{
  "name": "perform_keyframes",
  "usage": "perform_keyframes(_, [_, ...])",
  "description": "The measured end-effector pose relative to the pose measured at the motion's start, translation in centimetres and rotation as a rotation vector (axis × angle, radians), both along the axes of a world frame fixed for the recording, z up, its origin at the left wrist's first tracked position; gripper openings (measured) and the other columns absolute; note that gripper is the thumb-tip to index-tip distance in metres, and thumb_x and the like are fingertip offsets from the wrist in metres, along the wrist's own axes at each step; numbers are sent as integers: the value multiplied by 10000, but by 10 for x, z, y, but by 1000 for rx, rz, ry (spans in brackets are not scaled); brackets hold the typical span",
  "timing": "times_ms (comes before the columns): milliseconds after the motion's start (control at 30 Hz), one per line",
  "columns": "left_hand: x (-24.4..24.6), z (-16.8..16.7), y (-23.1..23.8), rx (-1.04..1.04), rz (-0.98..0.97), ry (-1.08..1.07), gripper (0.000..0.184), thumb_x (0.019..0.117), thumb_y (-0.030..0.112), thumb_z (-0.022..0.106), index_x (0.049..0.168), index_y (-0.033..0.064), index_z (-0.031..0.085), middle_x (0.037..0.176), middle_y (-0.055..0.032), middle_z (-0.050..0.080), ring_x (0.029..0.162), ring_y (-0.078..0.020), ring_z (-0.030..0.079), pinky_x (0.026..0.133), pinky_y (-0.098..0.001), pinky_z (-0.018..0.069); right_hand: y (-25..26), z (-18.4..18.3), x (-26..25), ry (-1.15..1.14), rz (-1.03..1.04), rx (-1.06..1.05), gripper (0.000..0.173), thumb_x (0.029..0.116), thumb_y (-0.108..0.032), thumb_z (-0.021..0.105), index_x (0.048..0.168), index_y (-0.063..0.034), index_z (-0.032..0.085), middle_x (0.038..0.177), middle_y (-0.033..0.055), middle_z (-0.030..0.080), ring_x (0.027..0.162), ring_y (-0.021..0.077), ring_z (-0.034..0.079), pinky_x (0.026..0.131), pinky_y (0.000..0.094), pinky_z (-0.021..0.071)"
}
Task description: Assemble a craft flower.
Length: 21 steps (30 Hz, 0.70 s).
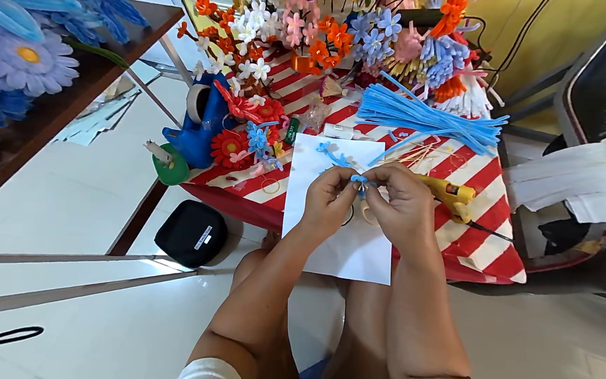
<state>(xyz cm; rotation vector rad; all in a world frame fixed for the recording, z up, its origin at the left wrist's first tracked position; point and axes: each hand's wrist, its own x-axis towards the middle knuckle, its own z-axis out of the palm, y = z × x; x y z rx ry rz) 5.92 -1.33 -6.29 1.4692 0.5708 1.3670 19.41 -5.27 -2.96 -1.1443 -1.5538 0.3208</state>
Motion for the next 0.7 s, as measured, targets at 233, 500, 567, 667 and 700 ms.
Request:
perform_keyframes(233, [-3,-1,2,65,-42,-122,153,949,-34,615,1088,10,659,941,34,682,837,-9,650,804,-228,576,-1,2,0,72,4,42,153,878,-7,642,1018,-4,703,983,27,675,867,39,659,783,204,587])
perform_keyframes(500, [-3,-3,3,33,-7,-133,139,949,-26,621,1064,42,660,913,51,694,819,-7,656,778,-223,575,-2,1,1,132,45,44,224,861,6,672,1077,-37,634,974,1,670,843,39,658,772,215,587])
perform_keyframes(567, [-4,-2,3,-11,20,-139,156,946,-34,610,1064,53,664,902,52,693,802,-6,652,762,-215,571,-2,1,2,125,63,31,259,863,1,672,1117,-30,635,1039,18,658,879,48,656,790,225,589])
perform_keyframes(667, [-6,-3,4,-46,34,-158,171,951,-23,606,1086,67,661,911,47,690,796,-14,649,751,-217,566,-3,3,4,117,28,17,228,884,-21,637,1111,-7,644,1040,20,642,858,19,635,763,186,571])
perform_keyframes(700, [-6,-3,5,-52,38,-158,174,949,-23,606,1089,64,659,907,43,689,789,-17,646,745,-217,565,-3,4,4,119,9,10,200,895,-26,624,1092,-4,646,1005,10,644,830,5,628,741,169,562])
